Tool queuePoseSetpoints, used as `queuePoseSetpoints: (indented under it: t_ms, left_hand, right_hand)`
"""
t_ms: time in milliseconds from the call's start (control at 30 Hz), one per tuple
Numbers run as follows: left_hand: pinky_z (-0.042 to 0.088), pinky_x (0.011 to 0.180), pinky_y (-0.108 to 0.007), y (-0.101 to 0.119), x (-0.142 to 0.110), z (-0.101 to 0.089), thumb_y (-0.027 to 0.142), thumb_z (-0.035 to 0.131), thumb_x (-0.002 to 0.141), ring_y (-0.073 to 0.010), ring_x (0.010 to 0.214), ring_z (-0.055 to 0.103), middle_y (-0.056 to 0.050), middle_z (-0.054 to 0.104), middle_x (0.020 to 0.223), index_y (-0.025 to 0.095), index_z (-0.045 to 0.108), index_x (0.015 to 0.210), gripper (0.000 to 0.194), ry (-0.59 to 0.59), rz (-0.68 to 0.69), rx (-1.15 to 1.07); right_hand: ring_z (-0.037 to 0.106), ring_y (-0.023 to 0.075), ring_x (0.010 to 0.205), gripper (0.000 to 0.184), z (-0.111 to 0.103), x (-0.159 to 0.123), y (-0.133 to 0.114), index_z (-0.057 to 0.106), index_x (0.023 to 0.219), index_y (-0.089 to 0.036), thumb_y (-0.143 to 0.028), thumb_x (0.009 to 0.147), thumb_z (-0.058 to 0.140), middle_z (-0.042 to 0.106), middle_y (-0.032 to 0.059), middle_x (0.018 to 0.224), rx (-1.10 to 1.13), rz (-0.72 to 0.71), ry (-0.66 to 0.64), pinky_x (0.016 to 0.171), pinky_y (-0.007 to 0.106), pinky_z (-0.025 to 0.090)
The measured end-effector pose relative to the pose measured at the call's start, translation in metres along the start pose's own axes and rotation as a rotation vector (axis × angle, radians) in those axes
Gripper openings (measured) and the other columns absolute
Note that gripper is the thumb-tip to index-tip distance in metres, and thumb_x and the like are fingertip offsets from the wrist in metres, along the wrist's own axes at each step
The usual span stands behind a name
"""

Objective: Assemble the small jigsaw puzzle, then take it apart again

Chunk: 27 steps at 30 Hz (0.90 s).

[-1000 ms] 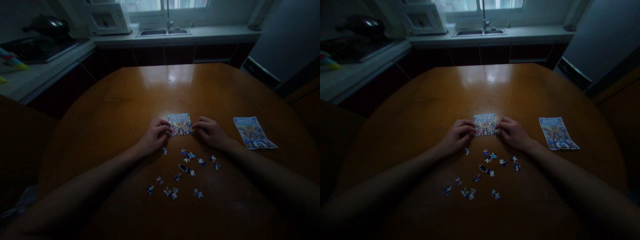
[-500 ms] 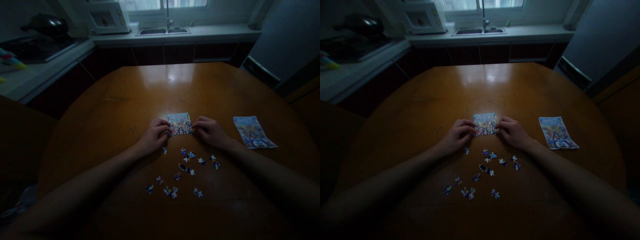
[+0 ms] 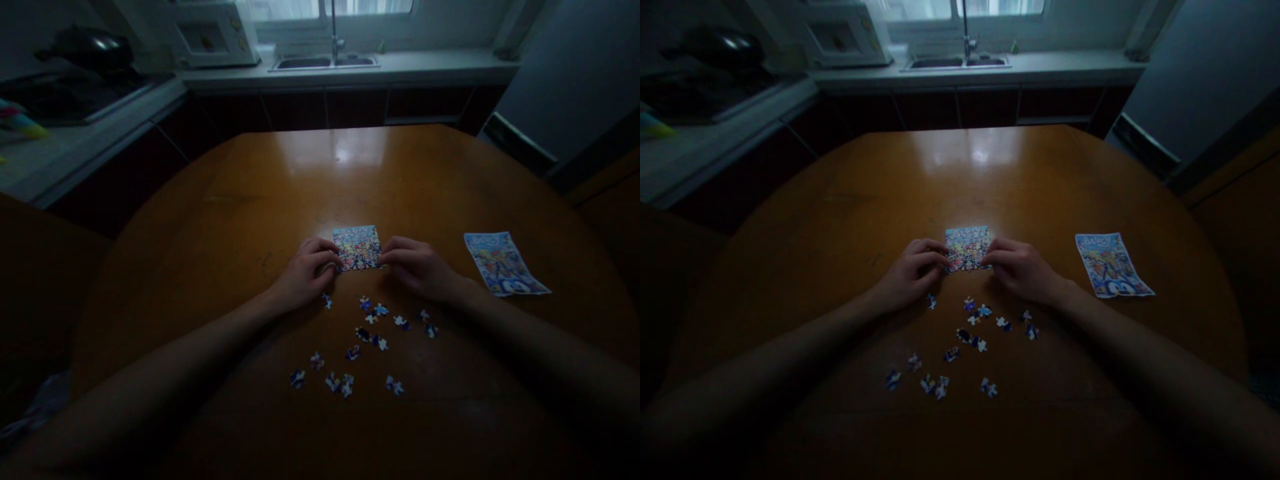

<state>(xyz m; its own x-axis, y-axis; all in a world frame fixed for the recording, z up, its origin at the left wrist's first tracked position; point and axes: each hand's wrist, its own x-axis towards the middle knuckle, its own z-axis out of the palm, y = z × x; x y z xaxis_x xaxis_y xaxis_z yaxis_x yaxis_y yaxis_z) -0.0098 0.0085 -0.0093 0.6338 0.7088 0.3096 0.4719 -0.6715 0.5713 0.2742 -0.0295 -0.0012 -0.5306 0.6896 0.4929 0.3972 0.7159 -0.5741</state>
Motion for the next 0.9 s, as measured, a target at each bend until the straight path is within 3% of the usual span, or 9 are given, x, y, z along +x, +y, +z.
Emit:
queuePoseSetpoints:
  t_ms: [67, 133, 200, 300, 667, 900]
  left_hand:
    - [0.046, 0.104, -0.047, 0.001, 0.000, 0.000, 0.015, 0.055, 0.091, -0.0244, 0.116, 0.056, -0.007, 0.064, 0.118, 0.022, 0.075, 0.099, 0.022, -0.002, 0.004, 0.001]
    - [0.046, 0.103, -0.046, 0.001, 0.001, 0.000, 0.015, 0.054, 0.092, -0.0240, 0.116, 0.056, -0.007, 0.064, 0.117, 0.022, 0.075, 0.099, 0.022, 0.000, 0.011, 0.001]
    - [0.046, 0.103, -0.046, 0.001, 0.001, -0.001, 0.015, 0.054, 0.092, -0.0236, 0.115, 0.056, -0.007, 0.064, 0.117, 0.022, 0.074, 0.098, 0.022, 0.004, 0.023, 0.004]
    - [0.046, 0.103, -0.046, 0.001, 0.001, -0.001, 0.015, 0.054, 0.091, -0.0236, 0.115, 0.056, -0.007, 0.064, 0.117, 0.021, 0.074, 0.098, 0.023, 0.002, 0.030, 0.006]
    - [0.046, 0.101, -0.045, 0.001, 0.001, -0.001, 0.019, 0.053, 0.096, -0.0233, 0.113, 0.058, -0.008, 0.065, 0.116, 0.021, 0.074, 0.098, 0.021, 0.023, 0.007, -0.026]
    - [0.050, 0.096, -0.040, 0.001, 0.003, -0.002, 0.021, 0.054, 0.098, -0.0205, 0.103, 0.062, -0.008, 0.067, 0.106, 0.017, 0.071, 0.096, 0.017, 0.127, -0.020, -0.102]
  right_hand:
    - [0.061, 0.0155, 0.085, 0.020, -0.002, 0.001, -0.024, 0.069, 0.100, -0.017, -0.009, 0.093, 0.053, 0.065, 0.0076, 0.097, 0.083, -0.079, -0.158, 0.073, 0.028, 0.048]
    - [0.059, 0.0131, 0.077, 0.015, -0.004, 0.001, -0.051, 0.069, 0.095, -0.018, -0.012, 0.095, 0.055, 0.065, 0.0042, 0.089, 0.122, -0.104, -0.399, 0.068, 0.026, 0.045]
    - [0.060, 0.0125, 0.079, 0.012, -0.006, -0.001, -0.074, 0.067, 0.091, -0.018, -0.013, 0.096, 0.057, 0.066, 0.0031, 0.091, 0.129, -0.044, -0.629, 0.069, 0.024, 0.045]
    - [0.063, 0.0140, 0.082, 0.010, -0.006, -0.006, -0.094, 0.066, 0.086, -0.019, -0.015, 0.095, 0.062, 0.069, 0.0024, 0.092, 0.064, 0.028, -0.796, 0.070, 0.025, 0.046]
    - [0.068, 0.0169, 0.070, 0.005, 0.010, -0.017, -0.101, 0.069, 0.091, -0.017, -0.014, 0.091, 0.066, 0.074, 0.0039, 0.088, -0.134, 0.065, -0.970, 0.057, 0.029, 0.038]
    - [0.069, 0.0192, 0.080, 0.012, 0.011, -0.024, -0.109, 0.066, 0.096, -0.015, -0.006, 0.089, 0.061, 0.072, 0.0081, 0.101, -0.151, 0.010, -0.901, 0.063, 0.029, 0.044]
